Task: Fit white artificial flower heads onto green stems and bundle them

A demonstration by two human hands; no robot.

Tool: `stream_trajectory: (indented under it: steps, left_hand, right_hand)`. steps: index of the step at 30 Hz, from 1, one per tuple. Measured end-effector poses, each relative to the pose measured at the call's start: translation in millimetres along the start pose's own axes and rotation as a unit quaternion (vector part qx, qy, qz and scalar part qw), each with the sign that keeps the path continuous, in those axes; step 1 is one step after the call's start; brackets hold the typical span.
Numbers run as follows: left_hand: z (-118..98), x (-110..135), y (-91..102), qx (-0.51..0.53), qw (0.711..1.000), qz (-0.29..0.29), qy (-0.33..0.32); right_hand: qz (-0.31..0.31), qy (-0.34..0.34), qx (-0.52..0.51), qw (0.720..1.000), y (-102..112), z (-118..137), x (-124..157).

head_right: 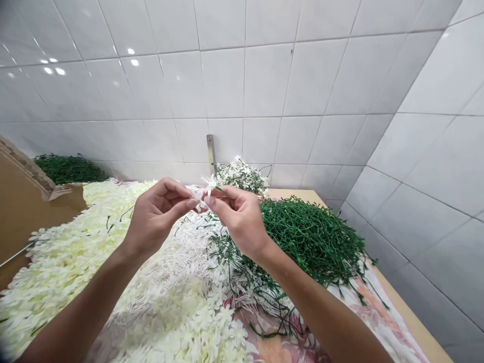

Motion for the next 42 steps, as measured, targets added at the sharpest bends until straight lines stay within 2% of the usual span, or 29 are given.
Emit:
stream_trajectory:
  steps: [6, 10, 17, 19, 22, 26, 31, 34, 38, 40, 42]
  left_hand:
    - [3, 2, -0.9, -0.002, 1.0, -0.007, 0.007]
    - [-2, 5, 1.2, -0.049, 0.998, -0.029, -0.022]
    - [-14, 8, 2.7, -0.167, 0.982, -0.02, -0.087]
    - [-13, 7, 1.3, -0.151, 0.985, -0.007, -0.079]
    - [-6, 5, -2.6, -0.073, 0.996, 0.013, -0.042]
    - [-1, 2, -4.7, 0.011, 1.0, 0.009, -0.014]
    - [-1, 1, -6.5, 0.036, 0.999, 0.01, -0.014]
    - [-7, 3, -4.2, -0.005, 0.999, 0.001, -0.036]
    - [-18, 6, -1.0, -0.11, 0.99, 0.006, -0.085]
    - [-24, 8, -1.3, -0.165, 0.978, 0.028, -0.121]
    - [-35, 9, -2.8, -0.231, 0.955, 0.051, -0.179]
  right_hand:
    - [-0.051, 0.061, 0.1, 0.992, 4, 9, 4]
    - [-0.077, 0.099, 0.157, 0.98, 4, 15, 7]
    - [-0.095, 0.099, 0.134, 0.981, 8, 12, 9]
    - [-0.09, 0.097, 0.129, 0.983, 7, 11, 8]
    - [-0.087, 0.094, 0.13, 0.983, 6, 11, 8]
    - [-0.073, 0.091, 0.124, 0.985, 5, 10, 7]
    - [-0.057, 0.098, 0.104, 0.988, 2, 14, 7]
    - [-0.061, 0.111, 0.094, 0.987, 1, 16, 8]
    - [-0.075, 0.111, 0.121, 0.984, 3, 14, 8]
    - [-0.073, 0.117, 0.144, 0.98, 2, 15, 9]
    - [-0.059, 0.128, 0.175, 0.974, -1, 18, 9]
Point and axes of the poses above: each hand's wrist, its own x-axis away from the middle knuckle, its own y-axis out of the back of the hand, z = x × y, the point moved 9 cm from there along -x, towards the middle knuckle, and after that the axes turned 9 degrees about -y, right-handed, at the moved point
